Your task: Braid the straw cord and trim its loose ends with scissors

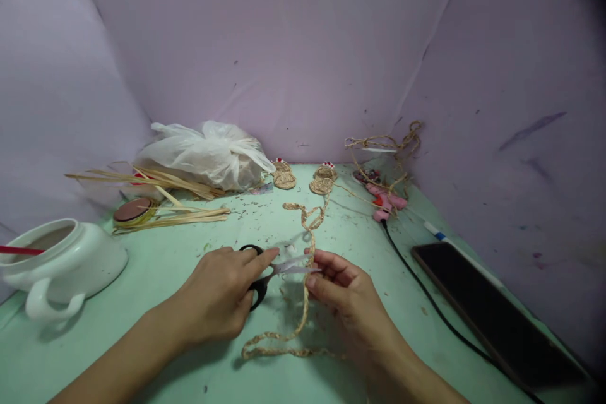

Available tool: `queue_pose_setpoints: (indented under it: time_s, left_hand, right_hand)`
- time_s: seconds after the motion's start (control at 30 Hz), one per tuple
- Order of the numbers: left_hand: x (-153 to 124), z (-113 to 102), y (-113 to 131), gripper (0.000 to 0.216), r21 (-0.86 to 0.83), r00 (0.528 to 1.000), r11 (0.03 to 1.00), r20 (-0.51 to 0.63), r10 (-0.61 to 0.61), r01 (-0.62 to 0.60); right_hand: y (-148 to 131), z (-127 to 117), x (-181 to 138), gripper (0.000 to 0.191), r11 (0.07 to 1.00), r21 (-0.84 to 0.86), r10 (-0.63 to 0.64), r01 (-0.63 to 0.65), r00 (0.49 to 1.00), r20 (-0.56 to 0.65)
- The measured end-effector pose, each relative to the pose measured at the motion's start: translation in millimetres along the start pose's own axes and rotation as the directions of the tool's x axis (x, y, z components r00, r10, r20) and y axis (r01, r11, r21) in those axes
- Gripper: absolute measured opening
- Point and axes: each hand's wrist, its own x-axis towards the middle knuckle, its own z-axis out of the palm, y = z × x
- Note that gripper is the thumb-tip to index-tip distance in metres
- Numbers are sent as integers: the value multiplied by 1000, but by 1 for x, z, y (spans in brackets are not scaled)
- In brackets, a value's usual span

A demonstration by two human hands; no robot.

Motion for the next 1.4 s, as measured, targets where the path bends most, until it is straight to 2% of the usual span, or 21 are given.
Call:
queue_pose_setpoints:
  time_s: [0.13,0.2,0.3,0.37,0.43,0.5,0.57,0.6,0.67,0.73,0.83,0.9,0.93,0.97,1.03,1.1,1.17,1.23,1.27,1.33,1.4]
  left_hand:
    - [0,8,3,61,69,1000,997,14,23,-24]
    - [0,9,2,62,28,1000,999,9,16,-16]
    - [-1,3,1,56,-221,1000,975,1,-1,1]
    - [0,-3,1,46,-448,997,892,-10,-73,61]
    - [3,-6,3,33,-679,972,714,0,-237,174]
    - [8,-2,8,32,-870,910,415,84,-407,266]
    - [11,7,14,42,-955,861,89,214,-462,285]
    - [11,11,18,44,-961,853,-38,263,-452,275]
    - [12,20,26,46,-948,853,-201,311,-419,247]
    - [11,23,31,45,-934,848,-269,331,-413,234]
    - [10,19,35,45,-937,833,-252,334,-441,242]
    - [10,13,35,42,-945,834,-199,322,-449,258]
    - [10,10,36,41,-948,838,-171,316,-444,267]
    - [10,7,36,40,-950,845,-149,311,-435,273]
    - [9,3,38,37,-953,866,-118,304,-397,281]
    - [7,2,39,35,-959,894,-94,284,-346,268]
    - [5,2,40,32,-967,916,-67,255,-311,246]
    - [4,4,40,30,-973,923,-46,231,-309,228]
    - [4,5,40,30,-974,926,-39,224,-303,223]
    - [1,6,41,27,-978,948,12,200,-246,209]
    - [-2,5,44,23,-979,979,135,131,-155,152]
  right_hand:
    - [-1,2,-1,35,1000,-3,8,-8,1000,10]
    - [-1,2,-1,33,1000,-7,2,-2,1000,11]
    - [0,0,1,32,1000,0,2,-2,1000,13]
    - [0,0,0,31,999,14,39,-39,999,7]
    - [1,1,-3,27,990,46,129,-130,991,29]
    - [3,3,-9,25,964,67,248,-257,962,118]
    - [9,6,-15,24,928,36,352,-372,902,249]
    - [13,7,-17,25,915,5,383,-403,873,302]
    - [22,8,-19,27,908,-54,405,-415,840,361]
    - [30,7,-19,26,916,-97,397,-390,841,368]
    - [31,5,-14,18,910,-263,403,-322,839,365]
    - [22,2,-10,17,901,-368,354,-230,881,315]
    - [15,0,-8,20,911,-370,294,-185,918,266]
    - [7,-1,-6,29,939,-311,213,-148,959,187]
    - [-10,-5,0,42,986,-97,151,-137,976,156]
    - [-28,-10,8,29,967,161,165,-197,967,194]
    - [-45,-16,19,16,924,316,185,-216,975,125]
    - [-62,-21,34,22,929,346,161,-133,985,-56]
    - [-69,-22,42,27,935,340,139,-97,985,-102]
    - [-82,-18,57,31,949,314,92,-41,984,-150]
    - [-86,-8,71,23,963,269,64,-11,980,-188]
